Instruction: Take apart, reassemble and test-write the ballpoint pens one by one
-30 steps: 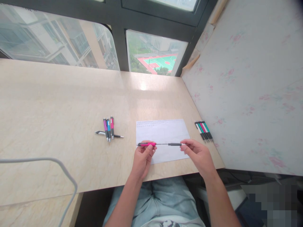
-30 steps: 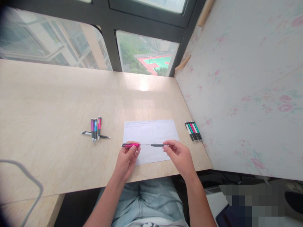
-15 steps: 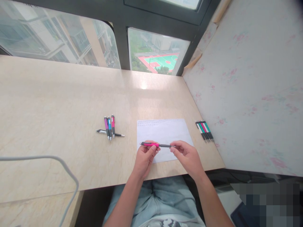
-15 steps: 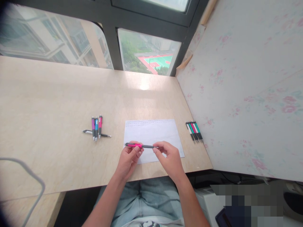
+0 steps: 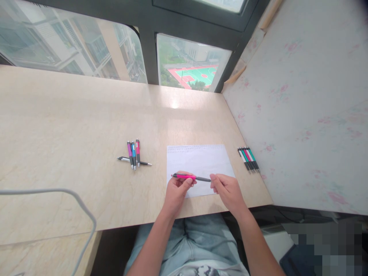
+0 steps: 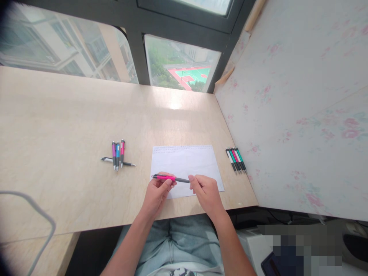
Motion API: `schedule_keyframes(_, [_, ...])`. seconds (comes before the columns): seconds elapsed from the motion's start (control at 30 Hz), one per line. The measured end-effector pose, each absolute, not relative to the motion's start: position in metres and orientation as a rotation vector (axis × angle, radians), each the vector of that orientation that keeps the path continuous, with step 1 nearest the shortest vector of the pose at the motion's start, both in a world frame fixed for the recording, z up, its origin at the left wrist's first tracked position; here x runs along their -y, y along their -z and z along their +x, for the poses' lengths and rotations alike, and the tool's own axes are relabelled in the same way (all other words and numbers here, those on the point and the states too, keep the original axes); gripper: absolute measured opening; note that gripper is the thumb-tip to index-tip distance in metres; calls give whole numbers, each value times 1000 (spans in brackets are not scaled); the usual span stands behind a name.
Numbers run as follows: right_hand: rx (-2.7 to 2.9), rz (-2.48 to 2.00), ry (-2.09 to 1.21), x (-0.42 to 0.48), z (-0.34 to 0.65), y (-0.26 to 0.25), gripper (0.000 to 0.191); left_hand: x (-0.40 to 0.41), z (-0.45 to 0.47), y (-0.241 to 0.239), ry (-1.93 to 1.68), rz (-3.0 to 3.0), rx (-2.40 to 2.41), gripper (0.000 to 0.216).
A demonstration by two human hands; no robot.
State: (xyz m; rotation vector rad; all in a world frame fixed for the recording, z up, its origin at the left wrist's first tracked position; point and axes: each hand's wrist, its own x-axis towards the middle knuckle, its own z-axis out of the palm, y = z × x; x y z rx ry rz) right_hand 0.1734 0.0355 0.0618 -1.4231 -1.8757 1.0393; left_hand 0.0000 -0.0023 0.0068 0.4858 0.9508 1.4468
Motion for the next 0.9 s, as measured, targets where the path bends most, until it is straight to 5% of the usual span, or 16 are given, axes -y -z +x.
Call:
schedule_keyframes(0.3, [1833,-1354,-1177,-39,177,-59,18,1,0,-7,-1459,429,-936,15])
schedule_keyframes(0.6, [1920,-1418,-1056,-40,177,-57,47,3,-1,-6,-1422,597,-999,15])
schedule_keyframes(0.8, [1917,-1315,-1174,-42,176,-59,22,2,-1,-6,-1445,489,-967,16])
schedule_keyframes(0.9, [1985,-1306,-1145,-44,176,-61,36,2,0,-7,-1427,501,-965,16])
